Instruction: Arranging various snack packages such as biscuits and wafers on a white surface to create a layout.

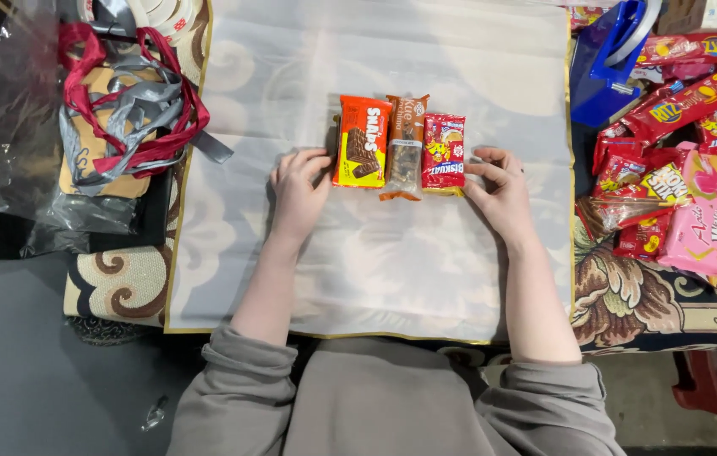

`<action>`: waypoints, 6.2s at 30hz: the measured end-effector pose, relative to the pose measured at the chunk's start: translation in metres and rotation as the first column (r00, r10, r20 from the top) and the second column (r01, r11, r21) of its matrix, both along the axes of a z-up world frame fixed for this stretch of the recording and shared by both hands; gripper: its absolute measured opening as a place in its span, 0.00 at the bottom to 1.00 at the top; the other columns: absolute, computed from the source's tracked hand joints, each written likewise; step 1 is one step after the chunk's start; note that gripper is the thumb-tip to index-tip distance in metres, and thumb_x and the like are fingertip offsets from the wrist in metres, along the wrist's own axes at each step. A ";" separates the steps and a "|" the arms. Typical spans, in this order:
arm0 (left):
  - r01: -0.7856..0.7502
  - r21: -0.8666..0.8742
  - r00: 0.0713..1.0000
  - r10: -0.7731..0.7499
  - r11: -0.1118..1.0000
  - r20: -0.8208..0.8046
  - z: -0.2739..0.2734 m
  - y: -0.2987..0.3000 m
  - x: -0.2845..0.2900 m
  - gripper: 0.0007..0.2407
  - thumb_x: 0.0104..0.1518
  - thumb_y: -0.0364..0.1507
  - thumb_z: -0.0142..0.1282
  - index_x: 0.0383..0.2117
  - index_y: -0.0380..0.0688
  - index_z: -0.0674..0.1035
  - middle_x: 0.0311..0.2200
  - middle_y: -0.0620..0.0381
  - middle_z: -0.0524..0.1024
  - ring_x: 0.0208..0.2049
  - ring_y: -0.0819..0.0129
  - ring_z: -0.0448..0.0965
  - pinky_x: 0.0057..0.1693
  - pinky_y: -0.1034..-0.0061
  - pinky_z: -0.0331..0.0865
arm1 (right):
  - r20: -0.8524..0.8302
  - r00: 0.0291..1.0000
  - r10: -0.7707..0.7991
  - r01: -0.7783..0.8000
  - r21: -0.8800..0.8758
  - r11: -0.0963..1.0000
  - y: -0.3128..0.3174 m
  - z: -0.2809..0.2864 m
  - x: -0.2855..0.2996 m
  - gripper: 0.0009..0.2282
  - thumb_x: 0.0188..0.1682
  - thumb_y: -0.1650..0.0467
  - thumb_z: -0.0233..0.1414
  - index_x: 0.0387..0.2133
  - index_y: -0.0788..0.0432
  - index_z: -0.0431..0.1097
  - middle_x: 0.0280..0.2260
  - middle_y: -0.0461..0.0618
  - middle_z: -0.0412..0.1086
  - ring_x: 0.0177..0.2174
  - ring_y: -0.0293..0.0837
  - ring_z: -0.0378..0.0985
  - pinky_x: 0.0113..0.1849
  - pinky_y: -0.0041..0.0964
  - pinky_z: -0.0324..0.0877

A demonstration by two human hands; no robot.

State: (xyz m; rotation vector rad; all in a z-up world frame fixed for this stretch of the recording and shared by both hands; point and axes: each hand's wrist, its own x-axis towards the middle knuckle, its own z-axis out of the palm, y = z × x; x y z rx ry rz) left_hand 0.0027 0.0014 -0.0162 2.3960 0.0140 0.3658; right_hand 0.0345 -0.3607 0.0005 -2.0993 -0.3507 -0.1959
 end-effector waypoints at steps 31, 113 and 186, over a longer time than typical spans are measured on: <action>0.392 -0.247 0.882 -0.286 0.886 0.375 0.135 -0.195 -0.023 0.09 0.55 0.22 0.62 0.40 0.51 0.85 0.43 0.63 0.81 0.45 0.64 0.81 0.56 0.72 0.71 | -0.347 0.695 -0.630 0.705 0.154 0.693 -0.165 0.069 0.164 0.14 0.35 0.59 0.73 0.29 0.51 0.82 0.29 0.51 0.76 0.31 0.40 0.79 0.38 0.41 0.78; -0.283 -0.927 0.887 0.434 0.247 -0.156 0.133 0.006 0.045 0.05 0.49 0.25 0.65 0.31 0.47 0.83 0.26 0.59 0.84 0.26 0.79 0.75 0.28 0.85 0.56 | -0.400 0.916 -0.034 -0.007 -0.100 0.995 -0.014 0.207 0.033 0.04 0.55 0.69 0.60 0.35 0.58 0.77 0.32 0.43 0.74 0.32 0.30 0.68 0.38 0.25 0.64; -0.393 -0.010 0.915 0.392 0.920 0.096 0.040 -0.016 0.043 0.05 0.54 0.32 0.53 0.31 0.65 0.81 0.35 0.63 0.74 0.44 0.56 0.71 0.50 0.54 0.58 | -0.483 0.875 -0.009 -0.132 -0.257 0.957 0.001 0.208 0.051 0.06 0.55 0.71 0.57 0.41 0.60 0.76 0.28 0.47 0.72 0.30 0.35 0.65 0.34 0.31 0.58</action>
